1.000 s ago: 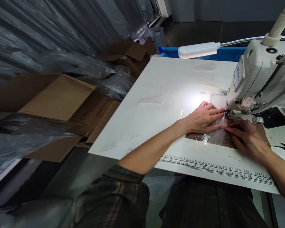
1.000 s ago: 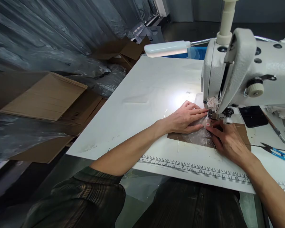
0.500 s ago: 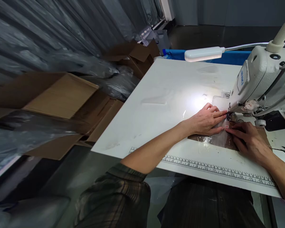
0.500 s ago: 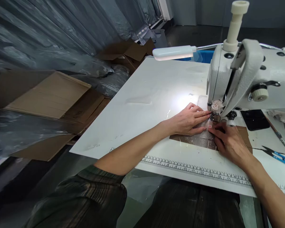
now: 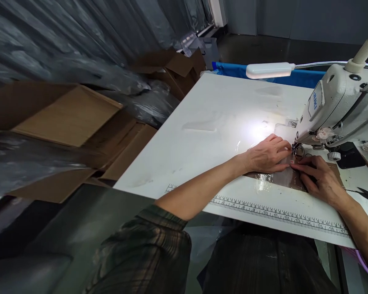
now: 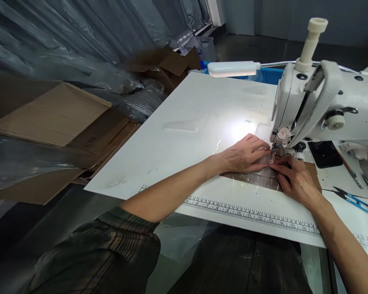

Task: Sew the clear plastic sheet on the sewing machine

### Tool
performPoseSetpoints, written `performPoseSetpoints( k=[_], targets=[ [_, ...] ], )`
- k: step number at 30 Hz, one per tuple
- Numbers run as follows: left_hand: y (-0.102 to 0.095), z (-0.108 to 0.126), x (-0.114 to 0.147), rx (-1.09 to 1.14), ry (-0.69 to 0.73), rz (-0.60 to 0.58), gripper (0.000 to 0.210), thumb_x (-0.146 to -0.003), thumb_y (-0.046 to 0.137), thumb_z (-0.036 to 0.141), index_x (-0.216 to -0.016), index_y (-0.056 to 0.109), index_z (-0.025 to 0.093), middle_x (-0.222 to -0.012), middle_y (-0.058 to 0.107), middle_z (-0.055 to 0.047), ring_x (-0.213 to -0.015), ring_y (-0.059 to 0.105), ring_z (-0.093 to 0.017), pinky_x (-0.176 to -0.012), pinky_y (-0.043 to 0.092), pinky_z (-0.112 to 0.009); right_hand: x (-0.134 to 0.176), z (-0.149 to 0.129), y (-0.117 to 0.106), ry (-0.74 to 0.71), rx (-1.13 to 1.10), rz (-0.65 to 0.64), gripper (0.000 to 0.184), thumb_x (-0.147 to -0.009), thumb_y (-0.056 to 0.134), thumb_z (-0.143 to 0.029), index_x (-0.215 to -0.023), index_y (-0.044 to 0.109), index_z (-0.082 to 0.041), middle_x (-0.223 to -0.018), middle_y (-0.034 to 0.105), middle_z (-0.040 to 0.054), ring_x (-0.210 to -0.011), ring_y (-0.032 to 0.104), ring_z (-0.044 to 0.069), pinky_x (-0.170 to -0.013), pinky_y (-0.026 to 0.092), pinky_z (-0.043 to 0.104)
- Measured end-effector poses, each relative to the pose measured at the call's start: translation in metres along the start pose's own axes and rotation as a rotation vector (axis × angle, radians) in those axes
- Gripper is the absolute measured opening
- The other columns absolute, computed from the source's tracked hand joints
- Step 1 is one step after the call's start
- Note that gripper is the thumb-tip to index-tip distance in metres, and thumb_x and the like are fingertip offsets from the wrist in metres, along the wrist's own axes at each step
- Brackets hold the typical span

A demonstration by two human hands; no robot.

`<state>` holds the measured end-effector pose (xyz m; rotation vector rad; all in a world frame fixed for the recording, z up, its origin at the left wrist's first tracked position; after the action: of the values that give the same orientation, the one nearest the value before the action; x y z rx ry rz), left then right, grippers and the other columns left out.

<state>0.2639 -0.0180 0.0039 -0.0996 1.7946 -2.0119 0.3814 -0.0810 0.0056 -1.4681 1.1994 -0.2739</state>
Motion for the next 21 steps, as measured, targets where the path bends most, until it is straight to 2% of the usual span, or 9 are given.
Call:
performPoseSetpoints(
  k=[3, 6, 10, 15, 21],
  targets=[
    [0.004, 0.005, -0.002, 0.084, 0.048, -0.050, 0.035, -0.105, 0.038, 0.034, -0.104, 0.072, 0.023, -0.118, 0.071, -0.008, -0.097, 0.061, -0.020, -0.089, 0.044, -0.038, -0.002, -0.003, -0.002, -0.019, 0.017, -0.005, 0.033, -0.095, 0.051, -0.016, -0.115, 0.075, -0.025, -0.105, 0.067, 0.0098, -0.097, 0.066, 0.024, -0.083, 0.060, 0.043],
    [0.002, 0.006, 0.000, 0.133, 0.065, 0.002, 0.030, -0.102, 0.045, 0.032, -0.100, 0.074, 0.024, -0.117, 0.073, -0.008, -0.092, 0.063, -0.020, -0.086, 0.046, -0.038, -0.002, -0.004, -0.003, -0.020, 0.020, -0.018, 0.033, -0.095, 0.051, -0.015, -0.116, 0.075, -0.025, -0.105, 0.067, 0.0099, -0.097, 0.065, 0.024, -0.084, 0.060, 0.043],
    [-0.001, 0.009, 0.005, 0.076, 0.139, 0.057, 0.029, -0.098, 0.051, 0.036, -0.105, 0.074, 0.021, -0.115, 0.073, -0.012, -0.085, 0.064, -0.021, -0.081, 0.047, -0.039, -0.002, -0.004, -0.002, -0.015, 0.038, -0.024, 0.033, -0.096, 0.051, -0.016, -0.117, 0.074, -0.025, -0.106, 0.067, 0.0106, -0.097, 0.065, 0.025, -0.083, 0.059, 0.042],
    [-0.001, 0.012, 0.008, -0.081, 0.201, 0.069, 0.034, -0.100, 0.046, 0.037, -0.110, 0.072, 0.017, -0.118, 0.072, -0.012, -0.083, 0.063, -0.021, -0.078, 0.048, -0.038, -0.001, -0.003, -0.001, -0.014, 0.042, -0.029, 0.032, -0.097, 0.051, -0.017, -0.120, 0.073, -0.020, -0.106, 0.067, 0.0126, -0.096, 0.064, 0.025, -0.081, 0.059, 0.041],
    [-0.002, 0.012, 0.008, -0.162, 0.172, 0.064, 0.039, -0.104, 0.042, 0.040, -0.121, 0.068, 0.016, -0.121, 0.069, -0.013, -0.084, 0.063, -0.021, -0.078, 0.046, -0.038, 0.001, -0.003, 0.000, -0.003, 0.047, -0.002, 0.032, -0.097, 0.051, -0.018, -0.120, 0.073, -0.021, -0.106, 0.066, 0.0126, -0.095, 0.062, 0.025, -0.081, 0.057, 0.041]
  ],
)
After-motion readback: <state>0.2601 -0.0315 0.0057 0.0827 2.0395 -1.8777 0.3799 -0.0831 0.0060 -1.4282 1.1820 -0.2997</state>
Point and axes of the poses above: each hand's wrist, its own x-axis away from the middle knuckle, its own y-axis out of the palm, z = x × y, the point moved 8 cm from there along -x, towards the middle knuckle
